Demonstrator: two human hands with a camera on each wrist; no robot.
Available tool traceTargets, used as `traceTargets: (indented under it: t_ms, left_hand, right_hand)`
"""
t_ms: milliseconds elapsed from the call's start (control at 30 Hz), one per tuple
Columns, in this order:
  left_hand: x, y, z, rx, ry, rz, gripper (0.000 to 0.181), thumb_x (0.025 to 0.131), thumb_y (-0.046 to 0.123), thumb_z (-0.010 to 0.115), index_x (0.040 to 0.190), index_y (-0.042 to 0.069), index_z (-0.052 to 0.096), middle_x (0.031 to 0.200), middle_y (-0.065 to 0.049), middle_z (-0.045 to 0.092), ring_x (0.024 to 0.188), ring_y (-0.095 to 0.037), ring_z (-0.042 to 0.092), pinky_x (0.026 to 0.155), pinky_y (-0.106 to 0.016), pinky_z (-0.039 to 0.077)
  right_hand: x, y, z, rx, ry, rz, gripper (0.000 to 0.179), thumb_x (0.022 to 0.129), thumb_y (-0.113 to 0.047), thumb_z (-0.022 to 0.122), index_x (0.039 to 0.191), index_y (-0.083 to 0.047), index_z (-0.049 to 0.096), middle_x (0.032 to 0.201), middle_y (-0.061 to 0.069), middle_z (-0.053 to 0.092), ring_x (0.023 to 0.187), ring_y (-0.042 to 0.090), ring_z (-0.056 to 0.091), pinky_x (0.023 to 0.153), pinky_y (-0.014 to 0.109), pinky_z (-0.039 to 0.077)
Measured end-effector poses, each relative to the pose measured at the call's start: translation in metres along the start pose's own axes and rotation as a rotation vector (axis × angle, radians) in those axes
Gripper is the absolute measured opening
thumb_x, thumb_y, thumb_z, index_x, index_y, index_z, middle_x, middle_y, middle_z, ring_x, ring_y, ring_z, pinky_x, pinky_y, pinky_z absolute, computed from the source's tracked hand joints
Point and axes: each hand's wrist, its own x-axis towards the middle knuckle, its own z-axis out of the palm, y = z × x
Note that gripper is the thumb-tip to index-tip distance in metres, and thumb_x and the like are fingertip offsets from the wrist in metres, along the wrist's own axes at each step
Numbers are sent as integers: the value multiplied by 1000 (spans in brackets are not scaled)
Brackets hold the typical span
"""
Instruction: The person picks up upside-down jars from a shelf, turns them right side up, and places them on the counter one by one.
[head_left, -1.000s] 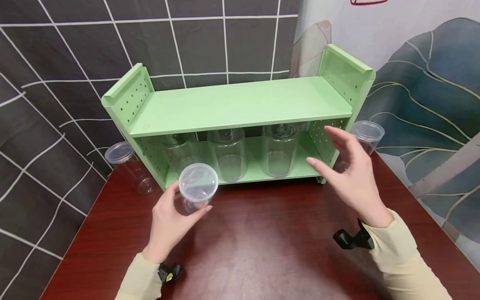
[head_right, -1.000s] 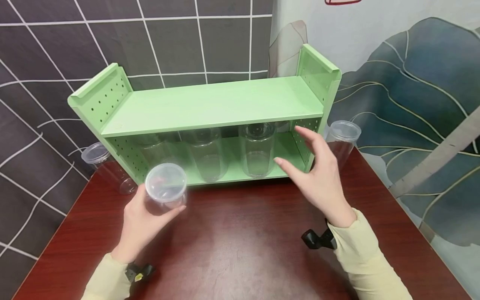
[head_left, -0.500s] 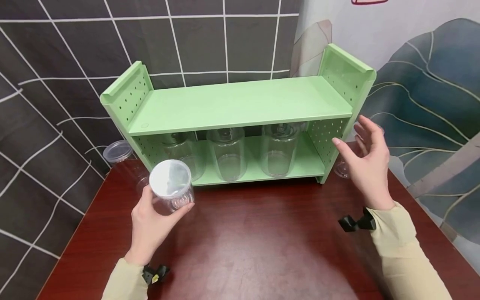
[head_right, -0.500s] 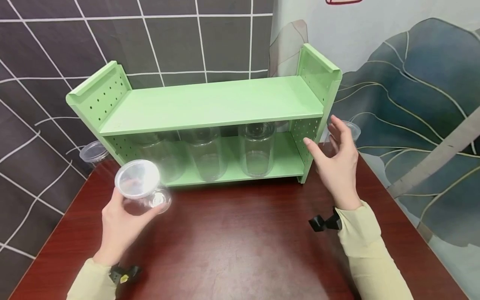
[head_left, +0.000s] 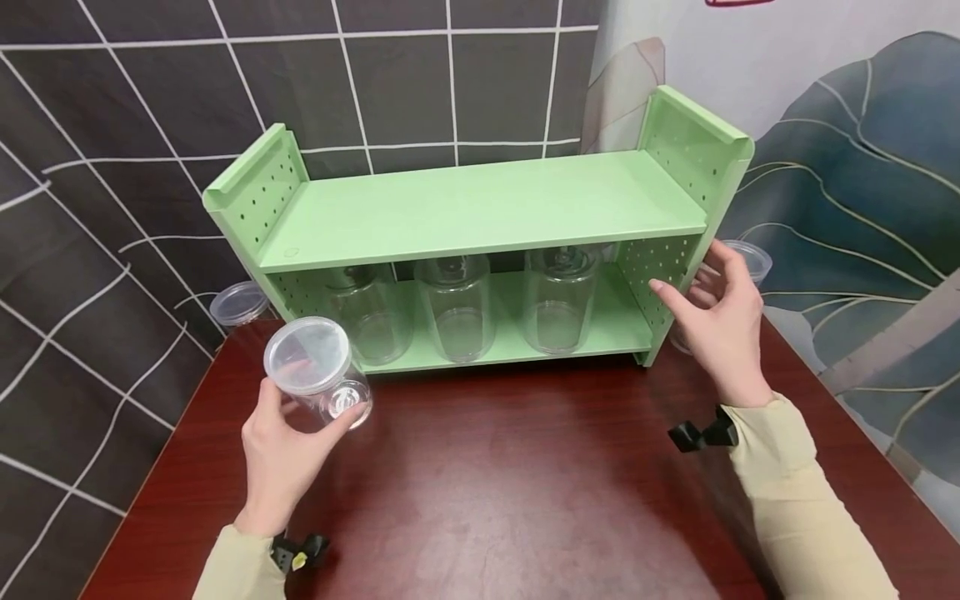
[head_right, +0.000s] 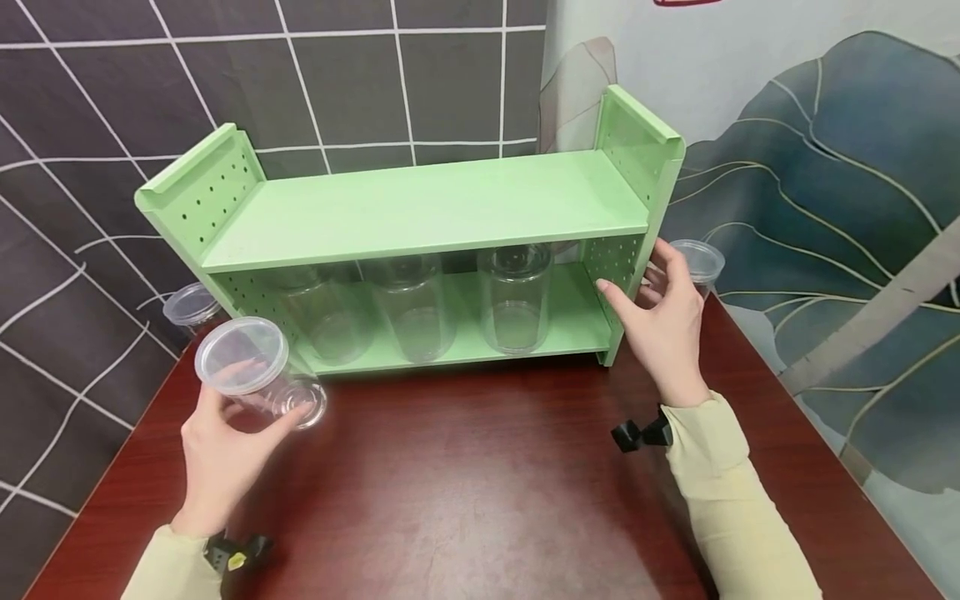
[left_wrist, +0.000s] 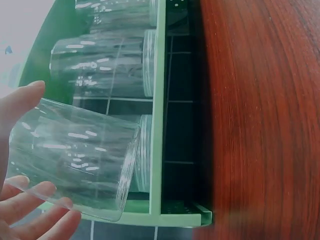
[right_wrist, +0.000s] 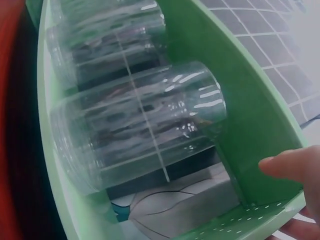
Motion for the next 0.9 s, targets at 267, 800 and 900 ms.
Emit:
traceTargets:
  t_ms: [267, 800, 900]
  left_hand:
    - [2, -8, -6, 13, 40, -57, 78, 62, 24, 100, 126, 6, 60, 102, -1, 69, 88, -1, 60, 81, -9, 47]
    - [15, -50, -30, -41, 132, -290, 65, 75, 24, 93, 125, 7, 57, 109, -2, 68, 92, -4, 64, 79, -9, 50]
    - [17, -60, -35, -27, 129, -364, 66, 77, 28, 92, 129, 11, 54, 113, -2, 66, 94, -3, 63, 81, -10, 50]
  right_hand:
    - [6, -2, 1, -110, 72, -29, 58, 86, -14, 81, 139, -14, 57, 129, 5, 64, 100, 10, 65, 84, 17, 55]
    - [13, 2, 6, -188, 145, -81, 37, 94, -8, 67, 130, -7, 59, 120, 6, 68, 94, 5, 67, 79, 14, 55]
    - [13, 1, 6, -193, 142, -80, 37, 94, -9, 67, 130, -7, 59, 120, 6, 68, 93, 5, 67, 79, 14, 55]
